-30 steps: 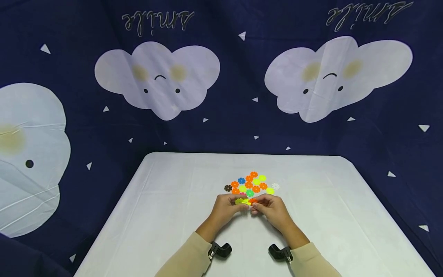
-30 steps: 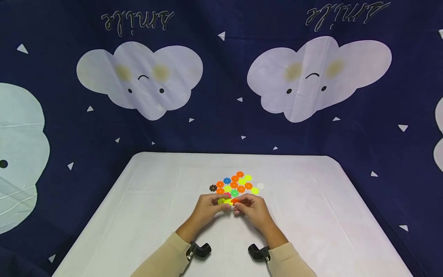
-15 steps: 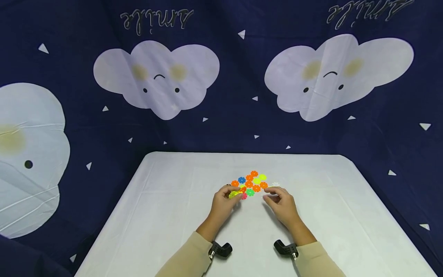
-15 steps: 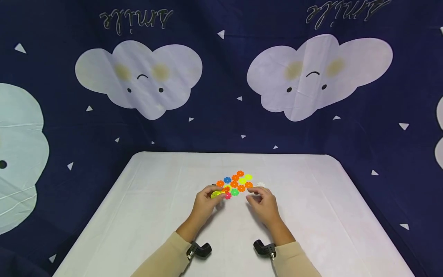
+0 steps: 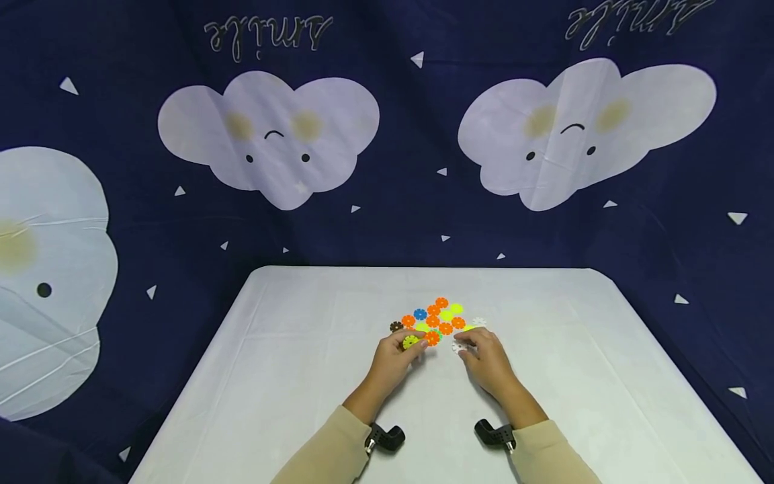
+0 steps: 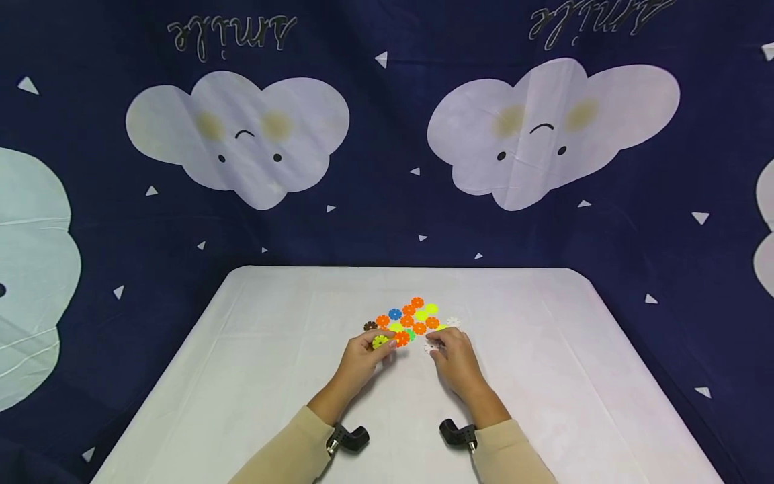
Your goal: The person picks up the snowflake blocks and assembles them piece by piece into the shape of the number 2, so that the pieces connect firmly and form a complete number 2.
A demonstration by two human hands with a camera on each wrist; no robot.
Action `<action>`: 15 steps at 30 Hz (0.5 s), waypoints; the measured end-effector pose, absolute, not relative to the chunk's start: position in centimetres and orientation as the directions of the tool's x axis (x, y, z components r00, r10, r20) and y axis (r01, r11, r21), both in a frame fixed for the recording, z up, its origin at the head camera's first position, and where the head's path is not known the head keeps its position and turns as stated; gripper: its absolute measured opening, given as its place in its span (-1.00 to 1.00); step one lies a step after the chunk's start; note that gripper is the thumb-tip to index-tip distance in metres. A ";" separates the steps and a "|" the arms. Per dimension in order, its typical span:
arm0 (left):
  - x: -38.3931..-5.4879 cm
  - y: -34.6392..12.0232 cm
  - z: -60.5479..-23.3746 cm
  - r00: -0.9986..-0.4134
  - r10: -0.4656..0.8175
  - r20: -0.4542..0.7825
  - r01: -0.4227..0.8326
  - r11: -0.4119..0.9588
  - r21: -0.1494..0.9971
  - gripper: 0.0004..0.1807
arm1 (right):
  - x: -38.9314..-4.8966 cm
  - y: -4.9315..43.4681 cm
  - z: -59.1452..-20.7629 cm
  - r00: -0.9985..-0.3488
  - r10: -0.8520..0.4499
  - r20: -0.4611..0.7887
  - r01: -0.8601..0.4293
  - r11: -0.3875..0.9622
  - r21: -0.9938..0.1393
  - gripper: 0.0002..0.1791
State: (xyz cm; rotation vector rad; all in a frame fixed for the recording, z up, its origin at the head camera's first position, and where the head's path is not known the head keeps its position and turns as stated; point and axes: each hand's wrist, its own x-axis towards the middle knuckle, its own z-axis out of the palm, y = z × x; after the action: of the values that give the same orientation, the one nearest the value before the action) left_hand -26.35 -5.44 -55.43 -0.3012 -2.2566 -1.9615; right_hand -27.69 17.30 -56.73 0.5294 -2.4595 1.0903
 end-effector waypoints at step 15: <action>-25.5 -5.5 -54.0 -0.973 0.088 0.212 0.218 0.067 0.974 -0.81 | -27.1 16.8 -55.6 -0.949 -0.133 0.285 -0.297 0.083 -0.951 -0.63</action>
State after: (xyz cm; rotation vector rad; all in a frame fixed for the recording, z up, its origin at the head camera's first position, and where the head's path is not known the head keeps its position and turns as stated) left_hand -25.47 -5.51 -54.03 -0.3199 -2.2226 -2.0572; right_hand -27.10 16.83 -55.55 0.4437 -2.2167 1.9989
